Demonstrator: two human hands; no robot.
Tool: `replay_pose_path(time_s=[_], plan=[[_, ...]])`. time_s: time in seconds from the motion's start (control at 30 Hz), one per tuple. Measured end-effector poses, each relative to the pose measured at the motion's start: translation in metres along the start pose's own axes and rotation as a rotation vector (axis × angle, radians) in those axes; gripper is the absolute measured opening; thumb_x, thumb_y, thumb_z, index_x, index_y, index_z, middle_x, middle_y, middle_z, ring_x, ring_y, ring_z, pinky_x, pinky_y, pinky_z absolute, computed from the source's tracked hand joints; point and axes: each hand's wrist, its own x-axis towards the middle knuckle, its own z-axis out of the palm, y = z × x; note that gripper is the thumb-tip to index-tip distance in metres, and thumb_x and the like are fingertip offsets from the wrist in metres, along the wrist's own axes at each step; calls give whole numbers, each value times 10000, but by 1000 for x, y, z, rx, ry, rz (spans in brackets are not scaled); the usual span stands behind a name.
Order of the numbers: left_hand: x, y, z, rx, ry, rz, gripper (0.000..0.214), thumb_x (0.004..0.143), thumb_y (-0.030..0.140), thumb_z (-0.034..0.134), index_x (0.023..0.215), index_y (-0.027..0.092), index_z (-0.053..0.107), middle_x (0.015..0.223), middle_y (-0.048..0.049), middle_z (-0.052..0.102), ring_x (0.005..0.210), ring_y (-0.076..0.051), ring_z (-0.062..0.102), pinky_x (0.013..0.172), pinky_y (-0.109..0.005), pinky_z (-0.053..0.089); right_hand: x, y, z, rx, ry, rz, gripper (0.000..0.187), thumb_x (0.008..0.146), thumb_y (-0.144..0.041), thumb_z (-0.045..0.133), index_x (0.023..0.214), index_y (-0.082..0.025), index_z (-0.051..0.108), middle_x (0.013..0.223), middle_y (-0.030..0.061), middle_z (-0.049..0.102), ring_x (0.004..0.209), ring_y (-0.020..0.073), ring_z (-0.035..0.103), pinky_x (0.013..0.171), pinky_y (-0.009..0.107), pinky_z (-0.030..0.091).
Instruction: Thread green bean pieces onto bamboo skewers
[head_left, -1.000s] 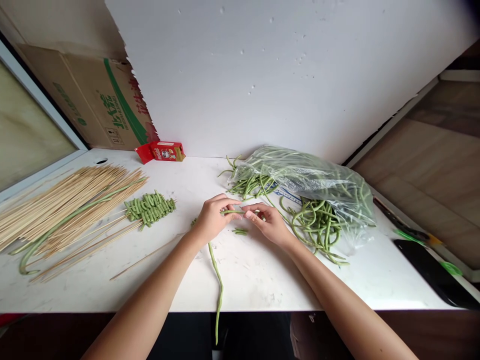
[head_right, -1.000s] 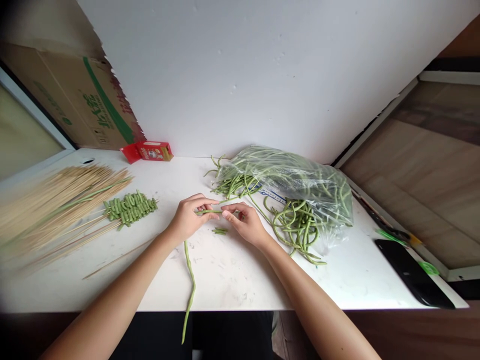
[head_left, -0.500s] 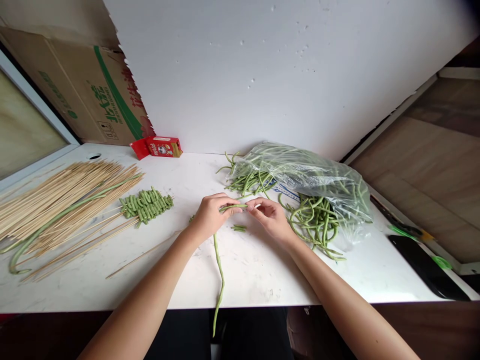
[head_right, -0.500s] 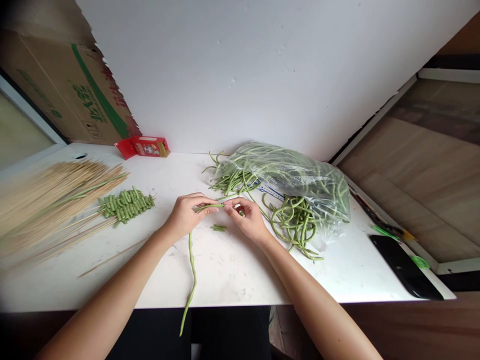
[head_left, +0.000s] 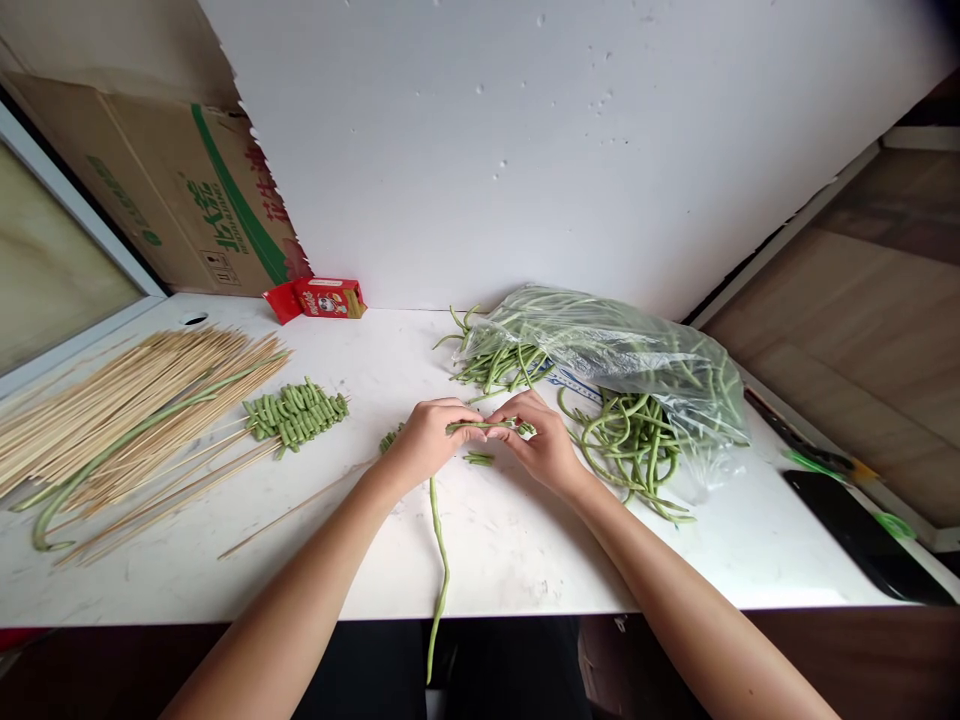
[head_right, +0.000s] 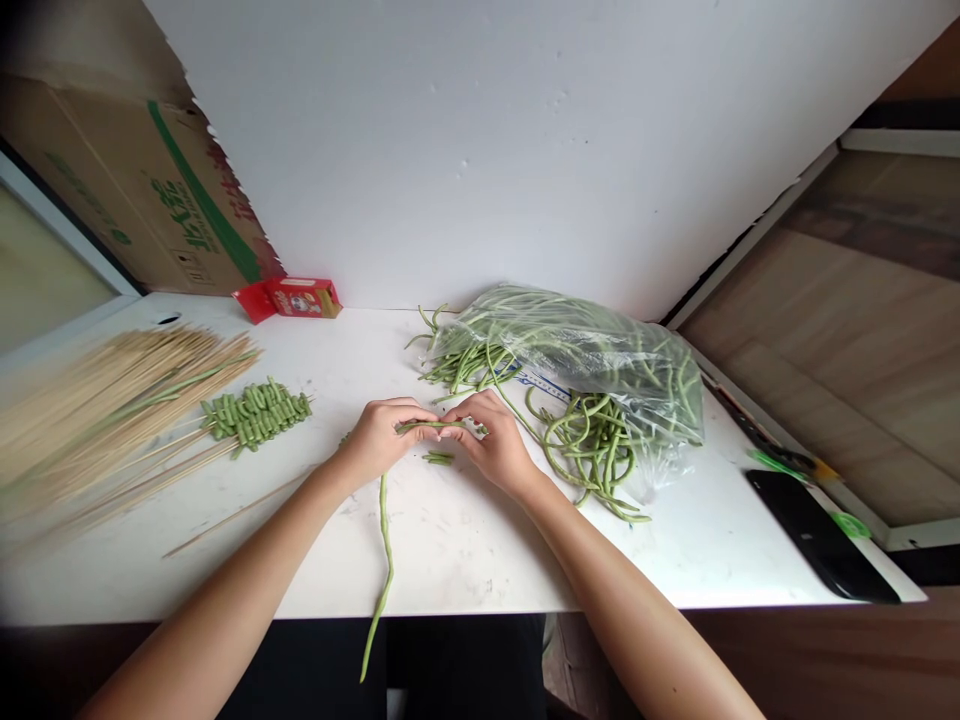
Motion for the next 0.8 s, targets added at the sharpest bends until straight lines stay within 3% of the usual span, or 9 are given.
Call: replay_pose_path(time_s=[0.3,0.43,0.6,0.7,0.8], plan=[[0,2,3,10,-31,52,207,897,50,761,844,234,841,896,-26,830,820,-185,744,804,-307,586,0,-2,10,89,-60,103,232,1047,-406,641,897,-256,734,861,59,733,882,260,607,868,432,470],[2,-1,-7,46,37,53,216,913,53,729,866,232,842,877,-31,822,804,-187,747,804,-317,589,-1,-2,7,171,-98,132,290,1031,-474,674,863,-250,751,840,63,724,865,252,605,835,422,479],[5,-3,-15,5,113,-8,54,928,204,804,958,208,849,937,-69,827,841,-202,761,809,-323,604,-2,10,8,144,-28,193,289,951,-541,785,1035,-276,865,919,85,755,895,268,640,792,424,501],[5,-4,-14,13,105,-21,89,931,233,816,1010,209,852,973,-77,825,882,-208,764,813,-322,600,-3,16,10,43,-76,180,304,1023,-512,691,1132,-288,867,947,99,767,926,282,642,877,478,513],[5,-6,-13,9,112,-27,101,932,221,816,1024,201,854,983,-83,822,892,-209,765,826,-326,597,-5,16,12,3,-145,162,246,1000,-482,735,1085,-295,871,970,102,790,983,303,643,909,493,523]])
